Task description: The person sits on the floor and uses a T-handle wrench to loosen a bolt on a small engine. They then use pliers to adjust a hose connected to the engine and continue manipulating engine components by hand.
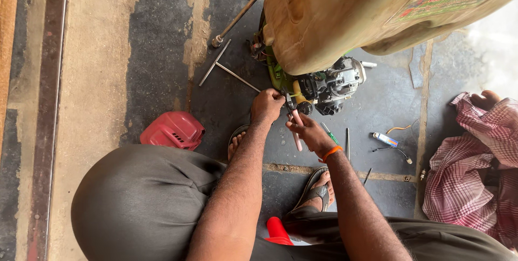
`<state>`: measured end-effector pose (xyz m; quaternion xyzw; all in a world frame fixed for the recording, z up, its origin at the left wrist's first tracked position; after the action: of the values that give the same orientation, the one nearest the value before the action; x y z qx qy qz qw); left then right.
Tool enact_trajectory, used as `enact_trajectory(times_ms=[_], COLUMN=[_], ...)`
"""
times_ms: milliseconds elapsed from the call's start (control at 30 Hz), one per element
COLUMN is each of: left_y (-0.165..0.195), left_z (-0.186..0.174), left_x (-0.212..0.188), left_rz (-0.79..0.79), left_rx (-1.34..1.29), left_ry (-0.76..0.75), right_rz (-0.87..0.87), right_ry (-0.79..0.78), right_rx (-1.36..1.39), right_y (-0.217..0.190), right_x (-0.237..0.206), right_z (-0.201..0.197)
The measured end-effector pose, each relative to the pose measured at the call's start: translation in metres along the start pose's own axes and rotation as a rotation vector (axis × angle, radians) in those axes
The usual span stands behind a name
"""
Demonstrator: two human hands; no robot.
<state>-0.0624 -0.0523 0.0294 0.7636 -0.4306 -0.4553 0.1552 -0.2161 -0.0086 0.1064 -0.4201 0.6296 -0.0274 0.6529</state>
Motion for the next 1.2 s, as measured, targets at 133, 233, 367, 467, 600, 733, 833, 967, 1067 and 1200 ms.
enact_trajectory(times_ms=[133,233,367,467,600,733,833,967,1067,1200], left_y=[0.014,0.018,0.025,0.026,0.021,0.005,0.01,0.011,0.017,0.026], left_z=[-0.011,-0.014,-0.013,-0.009,-0.003,0.008,0.008,0.011,0.007,0.002], left_x=[-0.006,-0.011,-0.017,-0.018,-0.013,-0.009,-0.01,-0.013,-0.017,-0.024], left_rz=[0.053,0.011,0.054,0.084,0.123,0.103,0.286,0.31,0.312,0.282], left_rx=[0.055,0.065,0.08,0.125,0.088,0.054,0.067,-0.039,0.01,0.054], left_ry=[-0.001,-0.059,-0.069,-0.062,-0.066,-0.094,0.045,0.026,0.053,0.041], right_rz=[-0.014,0.021,0.144,0.177,0.189,0.078,0.146,0.289,0.215,0.391], right_ry=[0.004,0.036,0.203,0.119,0.224,0.024,-0.092,-0.235,-0.332,-0.346], right_rx=[-0.054,0.124,0.225,0.236,0.298,0.214,0.088,0.22,0.155,0.267], right_y=[-0.007,-0.008,0.003,0.008,0.017,0.02,0.04,0.076,0.087,0.105], right_x=[-0.001,-0.003,-0.006,-0.004,-0.003,-0.004,-0.015,-0.033,-0.038,-0.048], right_z=[-0.002,0.004,0.011,0.02,0.016,0.027,0.03,0.04,0.042,0.035])
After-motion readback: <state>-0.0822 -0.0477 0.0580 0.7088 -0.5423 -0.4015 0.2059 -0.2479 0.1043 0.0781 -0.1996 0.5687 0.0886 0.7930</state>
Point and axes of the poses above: each hand's wrist, its own x-axis towards the middle knuckle, its own z-axis out of the palm, y = z × x, the point moved 7 cm from there along x, towards the middle knuckle, and after that the axes turned 8 degrees about x, right-handed, at the moved point
